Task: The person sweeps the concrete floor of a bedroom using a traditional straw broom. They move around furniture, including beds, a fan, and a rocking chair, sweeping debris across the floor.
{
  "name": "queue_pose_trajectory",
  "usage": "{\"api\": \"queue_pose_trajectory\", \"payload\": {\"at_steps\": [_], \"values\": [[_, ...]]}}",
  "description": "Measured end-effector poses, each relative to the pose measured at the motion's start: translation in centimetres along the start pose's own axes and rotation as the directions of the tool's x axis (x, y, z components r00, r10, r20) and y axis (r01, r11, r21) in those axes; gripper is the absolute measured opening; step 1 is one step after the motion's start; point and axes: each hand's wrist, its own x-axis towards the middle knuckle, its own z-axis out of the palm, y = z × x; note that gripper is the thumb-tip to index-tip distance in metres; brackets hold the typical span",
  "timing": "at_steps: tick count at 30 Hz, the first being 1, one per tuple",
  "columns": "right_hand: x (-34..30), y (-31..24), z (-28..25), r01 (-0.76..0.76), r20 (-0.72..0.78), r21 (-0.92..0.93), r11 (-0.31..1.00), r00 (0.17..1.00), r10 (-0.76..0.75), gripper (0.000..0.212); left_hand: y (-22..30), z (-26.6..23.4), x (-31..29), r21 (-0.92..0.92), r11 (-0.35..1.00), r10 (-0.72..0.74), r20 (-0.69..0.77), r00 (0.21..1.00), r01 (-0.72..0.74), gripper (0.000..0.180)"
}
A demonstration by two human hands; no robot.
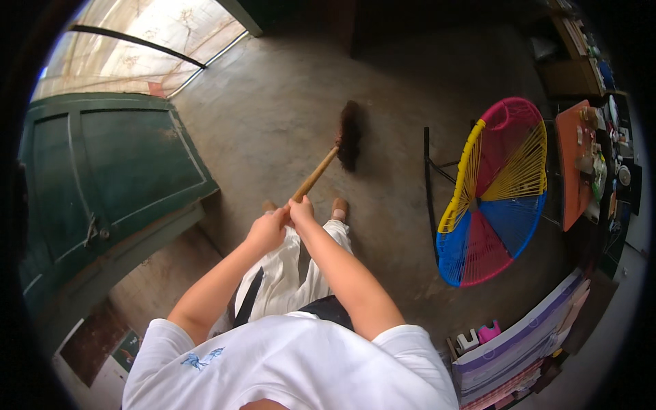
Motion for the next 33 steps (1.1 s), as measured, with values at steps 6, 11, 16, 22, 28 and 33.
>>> {"api": "queue_pose_trajectory", "payload": {"at_steps": [6, 11, 16, 22, 28, 33], "values": [[1.2, 3.4, 3.2, -0.092, -0.115, -0.005, 0.996, 0.989, 0.091, 0.026, -6.8, 0.9, -0.2, -0.1, 0.995, 0.024, 0.083, 0.996, -0.015, 0.045], [3.8, 6.7, 10.4, -0.104, -0.051, 0.036, 0.994, 0.993, 0.105, 0.007, -13.9, -2.4, 0.2, -0.054, 0.998, 0.036, 0.106, 0.994, -0.03, 0.036], [5.6, 10.3, 21.8, -0.028, -0.07, 0.038, 0.999, 0.997, 0.031, 0.015, -22.7, -9.3, -1.1, -0.009, 0.998, 0.058, 0.068, 0.996, -0.057, 0.035], [2.4, 11.0, 27.4, 0.031, -0.046, 0.218, 0.975, 0.999, -0.022, 0.024, -25.9, -13.2, -3.7, 0.146, 0.978, 0.14, 0.064, 0.988, -0.148, 0.037], [-1.9, 14.8, 23.6, -0.08, 0.006, 0.341, 0.937, 0.997, 0.083, 0.011, -26.1, -10.1, -8.3, 0.123, 0.948, 0.266, 0.196, 0.944, -0.292, 0.035], [-1.6, 22.0, 17.5, -0.177, -0.14, 0.228, 0.957, 0.967, 0.212, 0.02, -24.8, -3.9, -9.7, -0.372, 0.905, -0.041, 0.41, 0.911, 0.208, 0.034]]}}
